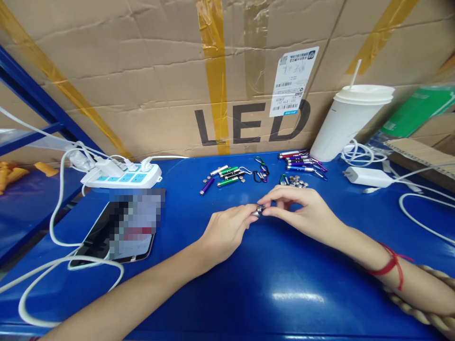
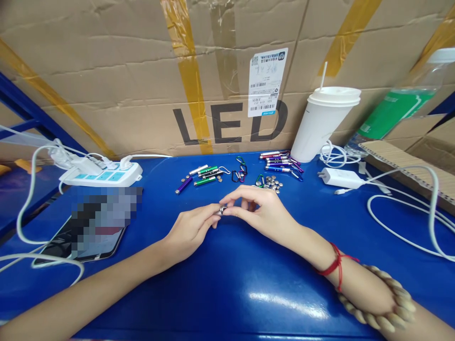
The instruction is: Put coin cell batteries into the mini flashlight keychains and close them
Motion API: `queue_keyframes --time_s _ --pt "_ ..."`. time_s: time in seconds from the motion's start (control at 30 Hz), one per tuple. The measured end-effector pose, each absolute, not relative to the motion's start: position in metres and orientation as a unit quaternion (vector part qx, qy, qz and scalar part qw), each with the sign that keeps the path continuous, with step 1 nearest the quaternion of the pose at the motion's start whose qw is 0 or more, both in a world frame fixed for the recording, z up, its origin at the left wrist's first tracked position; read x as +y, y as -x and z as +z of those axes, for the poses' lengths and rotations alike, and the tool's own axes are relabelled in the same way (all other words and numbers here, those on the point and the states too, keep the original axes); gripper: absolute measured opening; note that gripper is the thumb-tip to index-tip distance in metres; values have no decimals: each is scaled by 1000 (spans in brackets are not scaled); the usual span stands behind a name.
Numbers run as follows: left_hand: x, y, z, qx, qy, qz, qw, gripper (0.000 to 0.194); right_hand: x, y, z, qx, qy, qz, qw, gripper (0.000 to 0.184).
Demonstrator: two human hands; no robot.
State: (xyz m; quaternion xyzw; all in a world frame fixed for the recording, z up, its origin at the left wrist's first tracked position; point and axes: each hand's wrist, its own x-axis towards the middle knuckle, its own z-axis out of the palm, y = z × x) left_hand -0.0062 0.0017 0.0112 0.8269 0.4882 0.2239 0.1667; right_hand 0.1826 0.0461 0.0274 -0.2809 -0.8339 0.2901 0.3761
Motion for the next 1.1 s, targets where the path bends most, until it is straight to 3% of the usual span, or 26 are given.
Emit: queue_keyframes --time_s 0.37,0.77,1.1 --pt "1 6 14 486 -821 234 184 28 47 -181 25 -798 297 344 394 16" --pt "1 7 12 487 -805 260 216 31 52 -180 20 -746 355 441 351 28" --pt "2 7 13 504 -794 252 228 27 47 -178 23 -775 321 364 405 18"
